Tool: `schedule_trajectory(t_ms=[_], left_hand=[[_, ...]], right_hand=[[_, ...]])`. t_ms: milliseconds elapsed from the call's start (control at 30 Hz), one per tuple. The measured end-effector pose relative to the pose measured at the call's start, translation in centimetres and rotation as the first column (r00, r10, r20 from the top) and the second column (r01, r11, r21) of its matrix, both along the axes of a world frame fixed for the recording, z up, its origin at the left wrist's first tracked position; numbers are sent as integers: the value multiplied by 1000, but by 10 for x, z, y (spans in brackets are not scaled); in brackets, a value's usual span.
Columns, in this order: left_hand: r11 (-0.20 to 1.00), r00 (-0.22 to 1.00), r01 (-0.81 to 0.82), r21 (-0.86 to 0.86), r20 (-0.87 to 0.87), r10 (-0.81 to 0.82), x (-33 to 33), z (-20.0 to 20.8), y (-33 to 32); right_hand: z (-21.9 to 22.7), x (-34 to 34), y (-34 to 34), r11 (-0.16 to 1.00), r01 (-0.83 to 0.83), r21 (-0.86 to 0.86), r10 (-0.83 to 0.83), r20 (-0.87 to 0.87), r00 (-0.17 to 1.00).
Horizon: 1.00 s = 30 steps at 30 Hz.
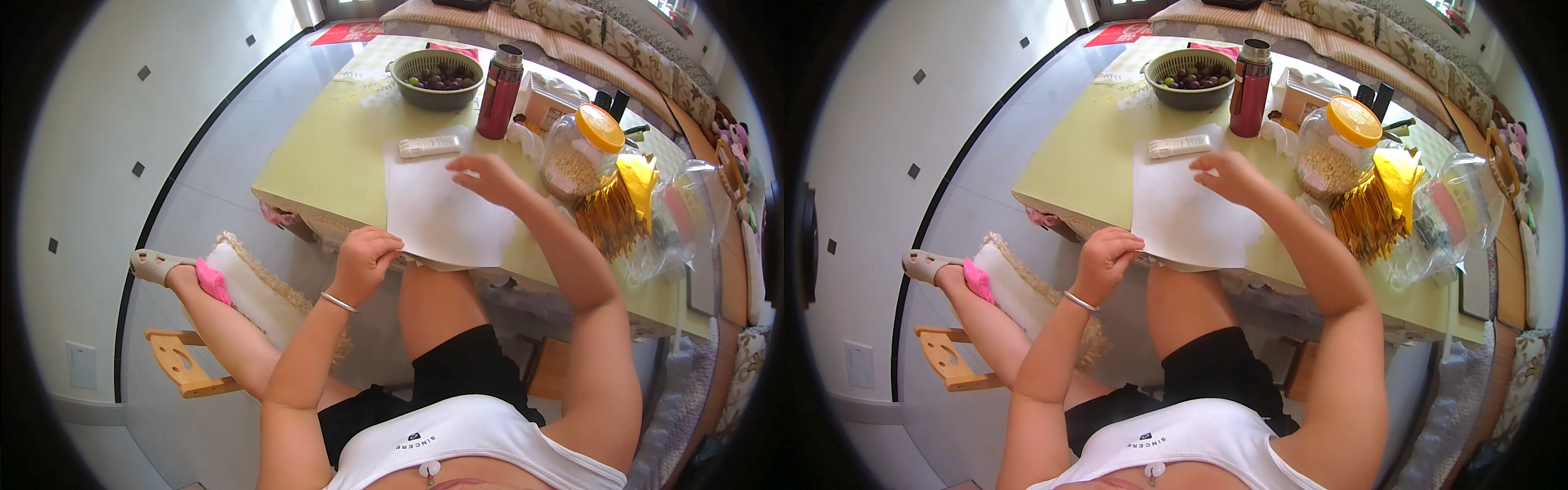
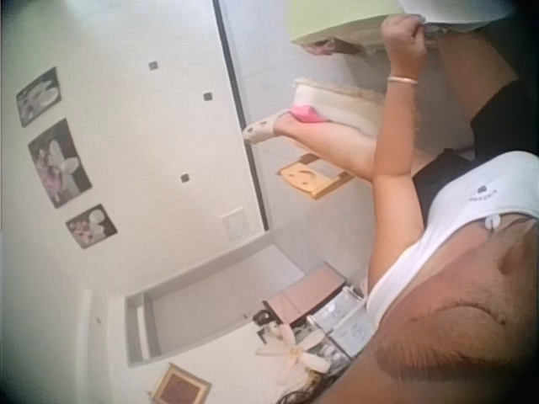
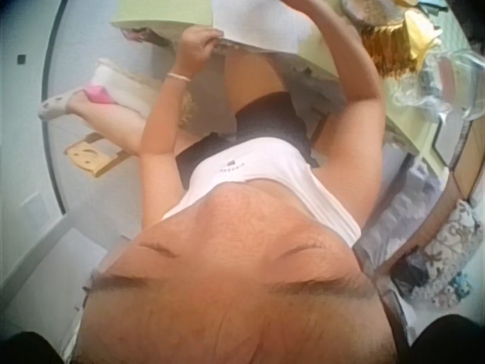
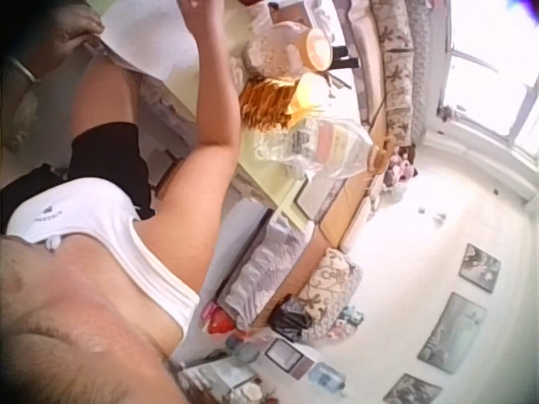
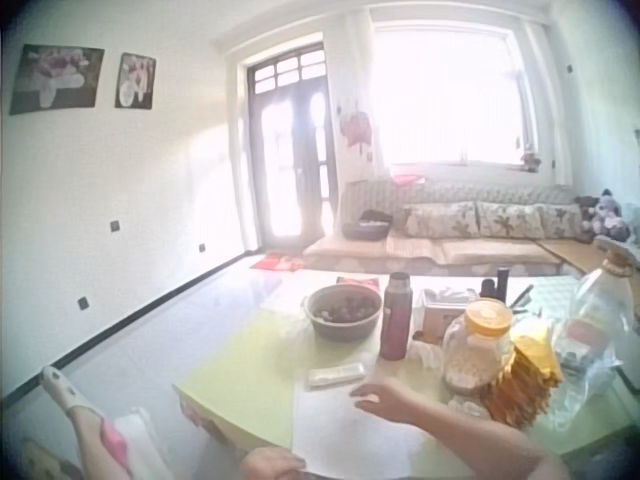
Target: The person sits at a table and folds a sheet of yellow paper into a smaller shape by hand. They repeatedly fold the paper, press the creases, and adjust the edges before placing the folded item on the table.
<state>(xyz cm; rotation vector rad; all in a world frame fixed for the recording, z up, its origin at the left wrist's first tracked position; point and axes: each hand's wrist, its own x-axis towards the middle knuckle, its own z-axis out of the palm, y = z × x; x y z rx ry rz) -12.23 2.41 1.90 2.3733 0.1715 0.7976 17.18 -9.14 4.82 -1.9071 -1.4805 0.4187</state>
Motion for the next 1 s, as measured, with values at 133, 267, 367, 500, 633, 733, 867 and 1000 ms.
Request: schedule_trajectory(t_ms=[133,267,367,500,633,733,867,1000], left_hand=[[931,997,-71,-357,-37,61,8,-2,-1],[728,992,-126,-674,-89,89,15,-5,5],[619,998,-62,-783,-39,51,22,-2,4],[759,988,-4,-651,-119,-98,19,5,11],[719,982,148,-679,17,-186,17,19,14],[808,984,93,-582,-69,-164,19,13,24],[737,989,-143,-660,-69,131,37,-41,40],[780,925,-377,-500,-154,348,63,-24,19]], right_hand=[[3,-8,-62,992,-62,-113,20,-337,941],[8,-18,-104,987,-158,21,155,-349,924],[-16,-14,-112,986,-82,145,120,-277,953],[-29,-12,-107,991,135,-13,-131,-360,924],[-24,-17,-96,986,168,10,-148,-429,891],[-21,-16,-87,973,201,110,-113,-531,840],[-18,-26,-55,946,294,135,-166,-577,800],[-45,-10,-33,910,403,98,-333,-409,850]])
